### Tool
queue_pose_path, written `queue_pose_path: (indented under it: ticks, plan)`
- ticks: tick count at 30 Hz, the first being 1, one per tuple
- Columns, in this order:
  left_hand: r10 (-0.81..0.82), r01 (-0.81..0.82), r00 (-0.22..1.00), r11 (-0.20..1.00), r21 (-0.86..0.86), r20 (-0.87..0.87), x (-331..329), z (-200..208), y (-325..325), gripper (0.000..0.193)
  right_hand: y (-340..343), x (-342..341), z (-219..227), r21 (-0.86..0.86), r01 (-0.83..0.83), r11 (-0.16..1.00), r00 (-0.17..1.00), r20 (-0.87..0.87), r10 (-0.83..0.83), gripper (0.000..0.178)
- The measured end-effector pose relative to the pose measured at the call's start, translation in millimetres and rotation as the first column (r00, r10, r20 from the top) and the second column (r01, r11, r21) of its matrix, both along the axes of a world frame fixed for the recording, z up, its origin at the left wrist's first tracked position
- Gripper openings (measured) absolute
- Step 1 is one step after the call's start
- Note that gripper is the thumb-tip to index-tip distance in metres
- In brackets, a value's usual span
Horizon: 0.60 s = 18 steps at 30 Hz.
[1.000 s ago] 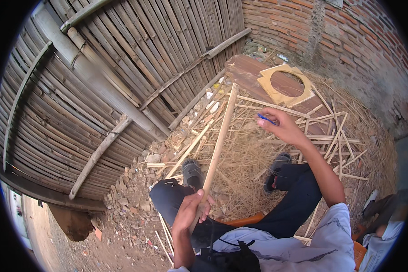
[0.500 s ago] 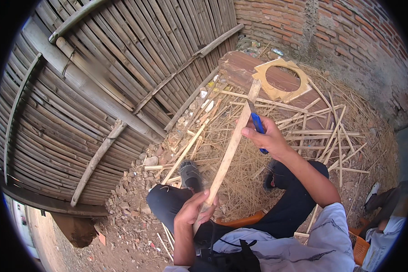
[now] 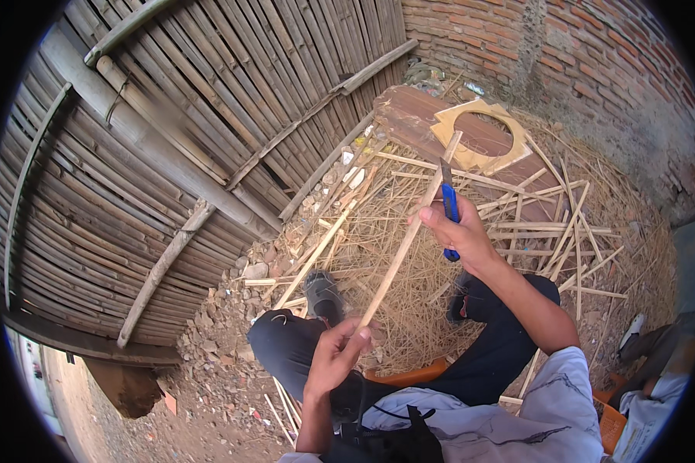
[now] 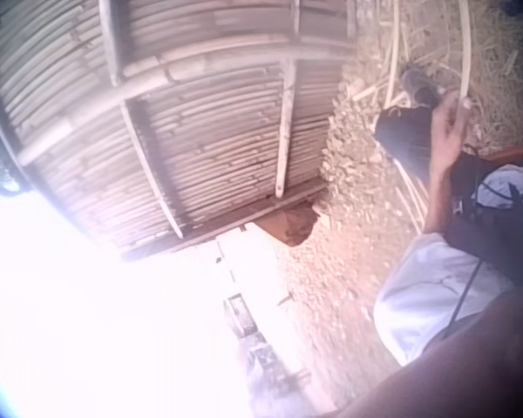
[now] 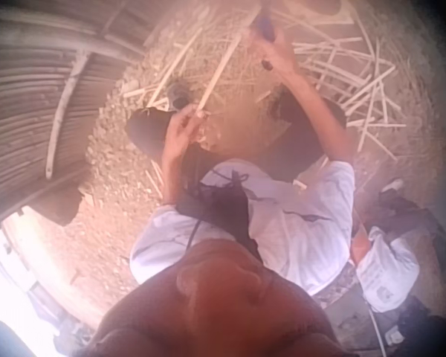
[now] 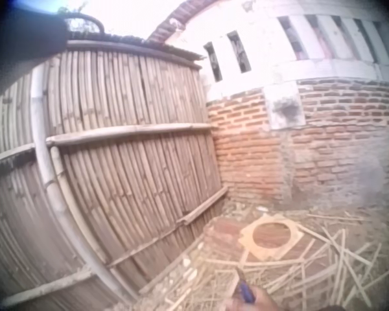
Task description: The person sits cross-legged on the ground and uses a blue utility knife to shave and smooth a long, thin bamboo strip. They hold the strip with their left hand and repeatedly scrape the blade along its length to remove the outer layer, occasionally rotating the strip to work on different sides.
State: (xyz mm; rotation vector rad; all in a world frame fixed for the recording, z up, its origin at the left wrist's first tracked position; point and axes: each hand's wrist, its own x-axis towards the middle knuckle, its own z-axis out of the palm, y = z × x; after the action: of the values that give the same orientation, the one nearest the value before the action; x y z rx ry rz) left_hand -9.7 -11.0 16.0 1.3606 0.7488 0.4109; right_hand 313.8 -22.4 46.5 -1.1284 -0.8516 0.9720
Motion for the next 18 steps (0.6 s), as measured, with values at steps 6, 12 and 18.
queue_pose_path:
  ticks: [6, 12, 18]
  plan:
    - [0.010, -0.010, 1.000, 1.000, 0.029, -0.030, 2, -2, -3, 0.032, -3, 2, 4, -0.049, 0.037, 0.998, 0.999, -0.026, -0.038, 0.040]
    - [-0.026, 0.026, 1.000, 0.997, 0.077, 0.010, 7, -4, -6, 0.048, -4, 7, 3, -0.094, 0.134, 0.987, 0.987, -0.082, -0.142, 0.046]
    - [-0.079, 0.079, 0.997, 0.975, 0.210, -0.008, -15, -30, 0, 0.042, -4, 18, 11, -0.077, 0.225, 0.971, 0.963, -0.133, -0.234, 0.047]
